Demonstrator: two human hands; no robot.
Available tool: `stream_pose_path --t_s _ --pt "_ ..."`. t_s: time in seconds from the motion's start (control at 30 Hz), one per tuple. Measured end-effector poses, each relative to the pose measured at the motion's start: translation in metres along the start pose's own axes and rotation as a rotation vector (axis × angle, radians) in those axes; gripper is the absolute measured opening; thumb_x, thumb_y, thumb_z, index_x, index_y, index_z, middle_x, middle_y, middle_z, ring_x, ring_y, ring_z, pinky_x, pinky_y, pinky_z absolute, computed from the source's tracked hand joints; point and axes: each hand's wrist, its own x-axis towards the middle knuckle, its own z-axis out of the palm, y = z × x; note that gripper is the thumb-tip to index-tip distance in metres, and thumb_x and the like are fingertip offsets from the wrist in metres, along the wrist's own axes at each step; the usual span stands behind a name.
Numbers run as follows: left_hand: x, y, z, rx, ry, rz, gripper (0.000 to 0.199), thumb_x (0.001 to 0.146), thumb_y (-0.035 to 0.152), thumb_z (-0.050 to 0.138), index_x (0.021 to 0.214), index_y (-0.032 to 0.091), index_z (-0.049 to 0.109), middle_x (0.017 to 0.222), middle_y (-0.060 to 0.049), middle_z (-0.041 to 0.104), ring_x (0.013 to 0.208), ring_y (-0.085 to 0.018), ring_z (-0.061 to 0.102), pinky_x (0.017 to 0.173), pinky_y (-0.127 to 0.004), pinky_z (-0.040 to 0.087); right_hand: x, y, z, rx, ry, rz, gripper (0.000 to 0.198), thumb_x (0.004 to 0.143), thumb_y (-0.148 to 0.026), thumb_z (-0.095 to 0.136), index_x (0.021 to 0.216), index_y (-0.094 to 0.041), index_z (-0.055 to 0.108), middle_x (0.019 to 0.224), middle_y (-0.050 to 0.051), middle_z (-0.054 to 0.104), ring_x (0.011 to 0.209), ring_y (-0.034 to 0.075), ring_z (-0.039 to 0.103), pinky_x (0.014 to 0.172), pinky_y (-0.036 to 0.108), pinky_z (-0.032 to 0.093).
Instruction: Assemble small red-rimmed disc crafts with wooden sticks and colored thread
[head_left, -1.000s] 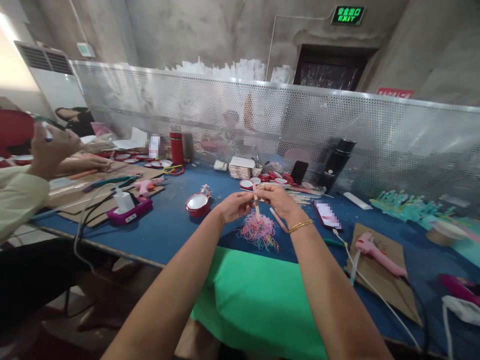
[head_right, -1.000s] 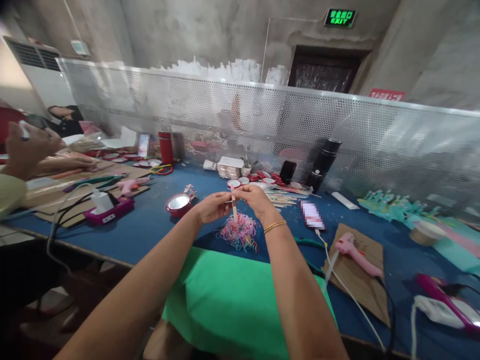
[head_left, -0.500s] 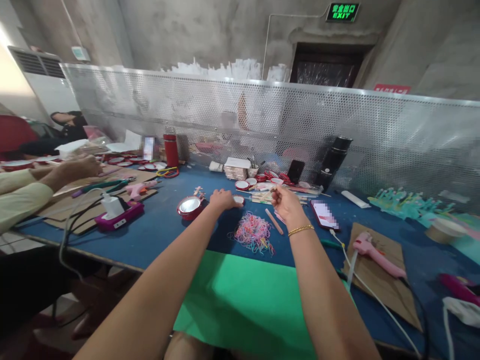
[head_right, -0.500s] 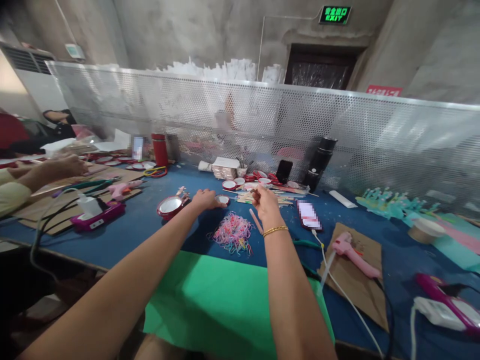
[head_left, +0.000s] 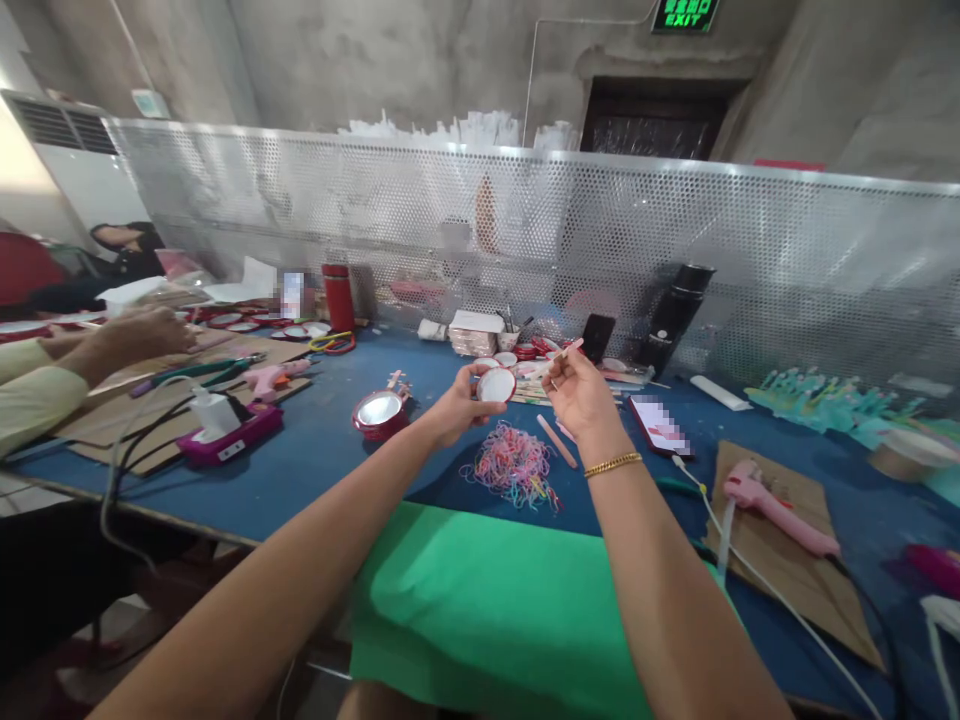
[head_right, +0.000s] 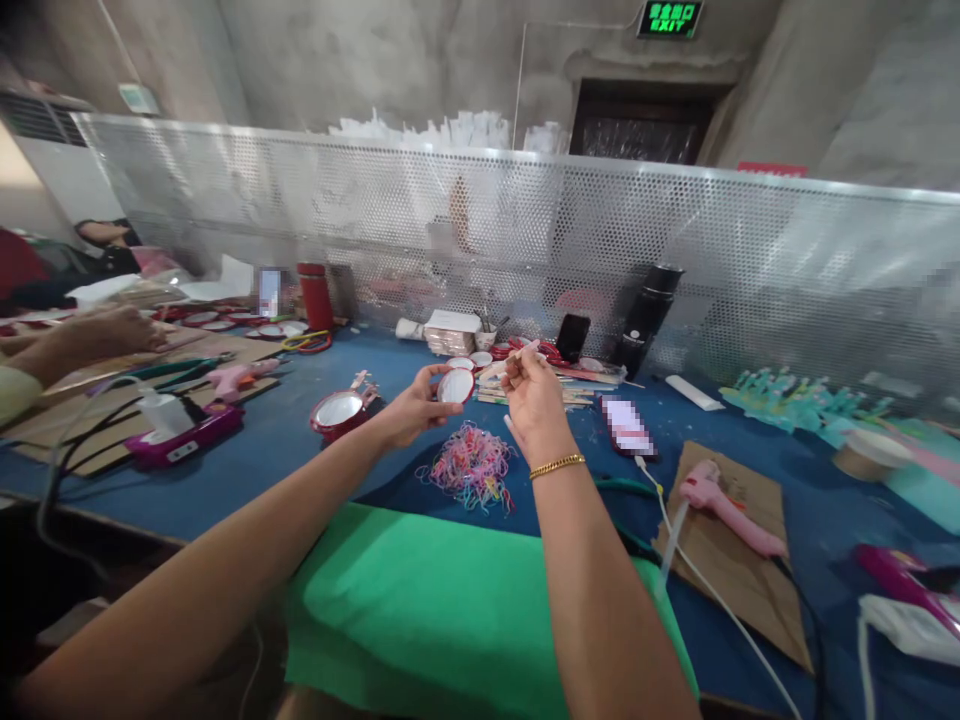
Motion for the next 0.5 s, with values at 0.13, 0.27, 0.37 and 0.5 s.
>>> stream_pose_path --t_s 0.13,0.27,0.37,0.5 --pt "-0.013 -0.006 0.023 -0.071 -0.072 0.030 0.080 0.057 0.012 0.086 0.124 0.026 0.045 0.093 0.001 0.058 0.066 -0.008 0.054 0.050 -0.015 0.043 -0.006 0.004 0.008 -0.056 -0.024 -0.101 0.017 0.081 -0.032 0.067 0.077 -0.022 0.053 0.073 -0.004 0.063 0.063 0.008 0.057 0.069 0.025 0.052" --pt "-0.021 -0.008 0.039 -0.120 -0.096 0.057 0.078 0.057 0.012 0.085 0.122 0.025 0.044 0.092 0.000 0.059 0.065 -0.008 0.055 0.048 -0.014 0.043 -0.007 0.010 0.011 -0.004 -0.018 -0.139 0.018 0.078 -0.031 0.070 0.078 -0.022 0.054 0.072 -0.004 0.061 0.059 0.008 0.053 0.063 0.024 0.050" --pt "-0.026 -0.007 0.044 -0.207 -0.145 -0.010 0.076 0.060 0.012 0.084 0.121 0.027 0.042 0.096 0.000 0.061 0.070 -0.011 0.061 0.055 -0.018 0.050 -0.006 0.015 0.009 -0.018 -0.017 -0.121 0.019 0.077 -0.031 0.070 0.077 -0.023 0.053 0.069 -0.005 0.059 0.056 0.008 0.051 0.060 0.024 0.048" --pt "-0.028 -0.006 0.046 -0.304 -0.178 -0.053 0.041 0.077 0.023 0.074 0.108 0.024 0.048 0.087 0.001 0.061 0.066 -0.009 0.060 0.059 -0.024 0.057 -0.007 0.019 0.010 -0.128 -0.056 -0.110 0.020 0.082 -0.036 0.065 0.075 -0.023 0.052 0.062 -0.006 0.054 0.053 0.009 0.050 0.057 0.025 0.048"
